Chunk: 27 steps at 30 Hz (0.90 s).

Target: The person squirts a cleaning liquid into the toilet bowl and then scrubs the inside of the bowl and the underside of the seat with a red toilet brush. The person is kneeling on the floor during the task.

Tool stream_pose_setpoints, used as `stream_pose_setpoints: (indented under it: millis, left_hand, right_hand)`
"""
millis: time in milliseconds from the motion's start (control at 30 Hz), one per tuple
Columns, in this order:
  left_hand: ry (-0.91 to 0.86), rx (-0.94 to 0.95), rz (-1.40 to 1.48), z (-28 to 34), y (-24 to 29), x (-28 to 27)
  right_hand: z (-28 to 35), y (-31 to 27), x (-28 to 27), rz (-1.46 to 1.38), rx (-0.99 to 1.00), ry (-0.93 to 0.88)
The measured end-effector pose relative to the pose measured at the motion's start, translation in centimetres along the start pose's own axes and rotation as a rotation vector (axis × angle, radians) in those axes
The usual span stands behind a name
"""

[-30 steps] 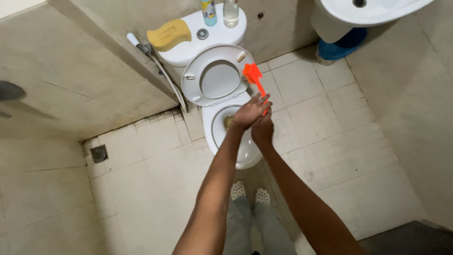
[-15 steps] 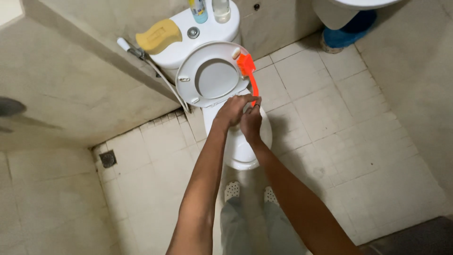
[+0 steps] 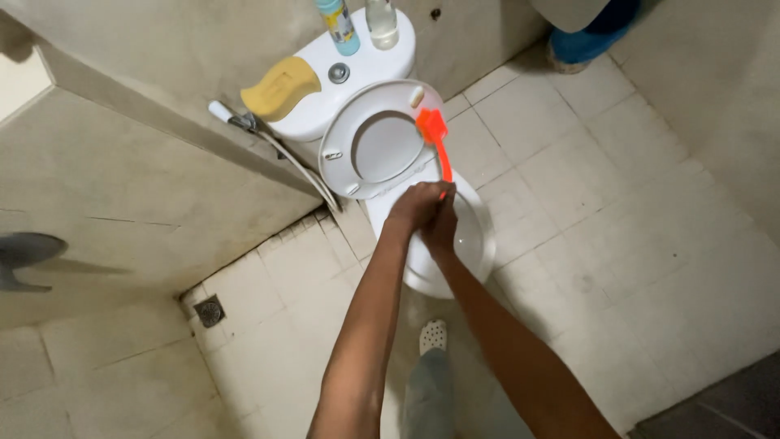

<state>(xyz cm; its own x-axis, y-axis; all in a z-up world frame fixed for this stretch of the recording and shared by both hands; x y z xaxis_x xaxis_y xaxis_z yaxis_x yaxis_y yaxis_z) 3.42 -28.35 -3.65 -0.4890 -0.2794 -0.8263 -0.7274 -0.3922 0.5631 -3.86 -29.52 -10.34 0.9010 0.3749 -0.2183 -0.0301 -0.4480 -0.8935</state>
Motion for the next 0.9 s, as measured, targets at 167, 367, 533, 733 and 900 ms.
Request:
stream_pose_setpoints:
  millis: [167,367,533,733,900]
  left_hand:
    - [-0.024,-0.218,0.149,0.1,1.6,-3.5]
    - [0.072,-0.05,0.097,0.7,-2.7,2.1]
    - [0.009,-0.264,0.188,1.0,1.1,-3.6]
    - [0.02,-0.227,0.162,1.3,-3.2,1.7]
    - [0.058,-0.28,0.268,1.5,2.4,-4.3]
  right_hand:
    - [4.1,11.8,5.3,-1.069,1.126,0.175]
    - [1.5,5.5,0.6,-0.145,1.008,0.01]
    - [2.5,10.5,3.5,-0.343,0.87,0.081]
    - [2.9,9.0,2.0,-0.333,1.048,0.081]
    - [-0.5,3.5,0.2,0.077,0.491,-0.05]
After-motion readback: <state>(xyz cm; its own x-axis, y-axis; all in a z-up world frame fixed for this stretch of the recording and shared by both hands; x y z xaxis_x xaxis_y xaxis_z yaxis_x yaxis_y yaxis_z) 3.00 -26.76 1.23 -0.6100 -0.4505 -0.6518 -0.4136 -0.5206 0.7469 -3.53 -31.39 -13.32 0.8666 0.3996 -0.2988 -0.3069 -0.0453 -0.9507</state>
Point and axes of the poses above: each hand's wrist, its own z-axis away from the middle knuckle, its own x-axis out of the palm, y = z × x, the point moved 8 cm from there along -z, towards the middle knuckle, and after that the axes turned 12 degrees about y, right-handed, at the moved point
